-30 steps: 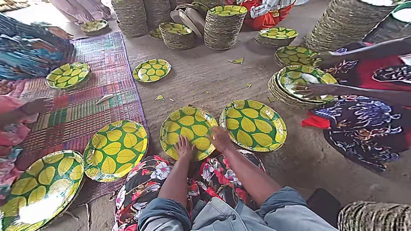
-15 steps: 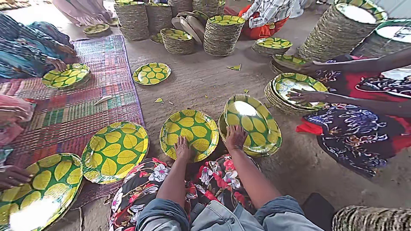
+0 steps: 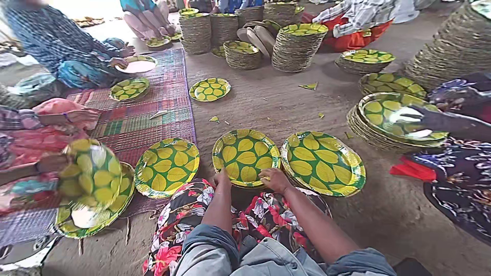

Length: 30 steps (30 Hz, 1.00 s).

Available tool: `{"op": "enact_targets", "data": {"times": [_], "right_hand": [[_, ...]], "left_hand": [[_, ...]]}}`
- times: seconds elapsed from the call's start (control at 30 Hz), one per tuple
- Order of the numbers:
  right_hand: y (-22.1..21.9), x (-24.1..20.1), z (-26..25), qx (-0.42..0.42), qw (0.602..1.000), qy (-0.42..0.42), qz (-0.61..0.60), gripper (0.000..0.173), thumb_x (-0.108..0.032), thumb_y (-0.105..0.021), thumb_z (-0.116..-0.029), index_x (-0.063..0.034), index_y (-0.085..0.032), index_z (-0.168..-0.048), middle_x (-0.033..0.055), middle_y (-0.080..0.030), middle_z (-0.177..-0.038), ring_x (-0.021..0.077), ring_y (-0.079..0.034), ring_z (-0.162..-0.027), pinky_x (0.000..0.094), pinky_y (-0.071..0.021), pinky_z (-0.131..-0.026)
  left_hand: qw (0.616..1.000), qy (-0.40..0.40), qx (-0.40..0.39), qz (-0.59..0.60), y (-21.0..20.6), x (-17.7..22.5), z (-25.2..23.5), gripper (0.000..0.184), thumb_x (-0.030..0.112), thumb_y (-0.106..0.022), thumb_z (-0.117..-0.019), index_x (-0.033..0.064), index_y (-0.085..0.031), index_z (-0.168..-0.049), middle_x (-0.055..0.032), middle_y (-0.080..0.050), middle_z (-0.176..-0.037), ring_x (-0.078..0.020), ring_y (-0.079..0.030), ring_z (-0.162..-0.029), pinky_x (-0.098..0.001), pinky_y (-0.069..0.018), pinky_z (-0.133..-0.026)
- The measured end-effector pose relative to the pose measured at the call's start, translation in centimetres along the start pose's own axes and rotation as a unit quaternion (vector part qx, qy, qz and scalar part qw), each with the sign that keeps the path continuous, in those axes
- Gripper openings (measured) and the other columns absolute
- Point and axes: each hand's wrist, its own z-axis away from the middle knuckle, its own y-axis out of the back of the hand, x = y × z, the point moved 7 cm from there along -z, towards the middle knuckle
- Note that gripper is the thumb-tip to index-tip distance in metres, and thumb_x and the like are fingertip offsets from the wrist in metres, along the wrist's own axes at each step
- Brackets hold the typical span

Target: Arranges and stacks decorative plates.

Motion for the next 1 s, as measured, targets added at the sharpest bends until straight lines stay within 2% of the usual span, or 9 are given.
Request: {"op": "enact_targets", "data": {"times": [0.17,0.3,0.43,0.5,0.7,0.8,0.87,0.93,1.0], "right_hand": [[4.0,2.2,1.9,0.224,0.969,-0.063,-0.081,0.04,-0.024,-0.051,-0.1075,0.0016,-0.063,-0.135,0.0239,-0.058,-0.144,0.0407,-0.053,-0.137,0.0541,-0.0389,-0.116],[4.9,3.6,2.8,0.294,0.944,-0.1,-0.108,0.037,-0.016,-0.048,-0.1078,0.0076,-0.062,-0.133,0.0298,-0.061,-0.137,0.0434,-0.056,-0.132,0.0513,-0.0397,-0.115],[5.0,3.5,2.8,0.279,0.948,-0.11,-0.106,0.036,-0.014,-0.048,-0.1081,0.0083,-0.062,-0.134,0.0299,-0.061,-0.137,0.0428,-0.056,-0.133,0.0508,-0.0385,-0.116],[5.0,3.5,2.9,0.264,0.949,-0.14,-0.102,0.036,-0.013,-0.048,-0.1078,0.0066,-0.062,-0.134,0.0291,-0.06,-0.139,0.0424,-0.053,-0.136,0.0514,-0.0378,-0.117],[5.2,6.6,4.4,0.251,0.908,-0.315,-0.115,0.049,-0.025,-0.055,-0.1056,0.0023,-0.052,-0.147,0.0286,-0.044,-0.155,0.0461,-0.039,-0.147,0.0645,-0.0338,-0.115],[4.3,7.9,3.9,0.173,0.907,-0.372,-0.094,0.068,-0.038,-0.058,-0.1047,0.0054,-0.039,-0.154,0.0317,-0.036,-0.16,0.0471,-0.032,-0.151,0.0658,-0.0306,-0.117],[3.7,8.0,3.3,0.132,0.913,-0.381,-0.067,0.066,-0.038,-0.061,-0.1029,0.0059,-0.045,-0.15,0.033,-0.037,-0.158,0.0472,-0.033,-0.15,0.0667,-0.0316,-0.115],[3.4,7.9,2.8,0.117,0.918,-0.377,-0.039,0.052,-0.029,-0.061,-0.1032,0.0047,-0.055,-0.142,0.0323,-0.042,-0.155,0.0469,-0.037,-0.148,0.0681,-0.0321,-0.114],[3.2,7.8,2.4,0.102,0.922,-0.373,-0.018,0.043,-0.02,-0.059,-0.1035,0.0055,-0.058,-0.138,0.0325,-0.046,-0.152,0.0471,-0.041,-0.146,0.0686,-0.0334,-0.113]], "left_hand": [[0.996,-0.013,-0.028,0.079,-0.2,2.8,2.5,0.052,0.028,-0.054,-0.1081,-0.0098,-0.047,-0.142,-0.0308,-0.049,-0.145,-0.0387,-0.05,-0.135,-0.054,-0.0419,-0.111],[0.986,-0.059,0.052,0.147,2.0,6.1,4.0,0.054,0.031,-0.05,-0.1099,-0.0089,-0.044,-0.145,-0.0302,-0.051,-0.144,-0.038,-0.05,-0.134,-0.0524,-0.0411,-0.11],[0.935,-0.029,0.113,0.334,4.7,7.4,3.6,0.066,0.041,-0.04,-0.1115,-0.0069,-0.029,-0.155,-0.0286,-0.036,-0.157,-0.0373,-0.038,-0.145,-0.0528,-0.0347,-0.117],[0.927,-0.015,0.092,0.363,4.7,7.3,3.1,0.067,0.043,-0.038,-0.1115,-0.0036,-0.025,-0.157,-0.0259,-0.034,-0.159,-0.0354,-0.039,-0.145,-0.0505,-0.038,-0.116],[0.969,-0.007,-0.041,0.243,1.1,5.1,4.1,0.051,0.03,-0.025,-0.1148,-0.0007,-0.027,-0.155,-0.026,-0.045,-0.15,-0.0324,-0.055,-0.125,-0.0442,-0.0478,-0.099],[0.978,0.0,-0.054,0.201,0.2,4.6,3.9,0.047,0.026,-0.026,-0.1149,0.0007,-0.029,-0.155,-0.0246,-0.048,-0.146,-0.0302,-0.058,-0.119,-0.0424,-0.0486,-0.095],[0.982,-0.001,-0.064,0.179,0.0,4.5,3.6,0.046,0.025,-0.027,-0.1149,0.0002,-0.031,-0.154,-0.0248,-0.049,-0.145,-0.0308,-0.058,-0.119,-0.0432,-0.0481,-0.096],[0.984,-0.006,-0.083,0.155,-0.3,4.4,3.6,0.045,0.026,-0.027,-0.1149,-0.0008,-0.034,-0.151,-0.0243,-0.051,-0.142,-0.0308,-0.058,-0.116,-0.0446,-0.0473,-0.095],[0.986,-0.01,-0.101,0.132,-0.7,4.3,3.5,0.044,0.026,-0.027,-0.115,-0.0013,-0.037,-0.149,-0.0228,-0.054,-0.137,-0.029,-0.059,-0.11,-0.0438,-0.0478,-0.093]]}}
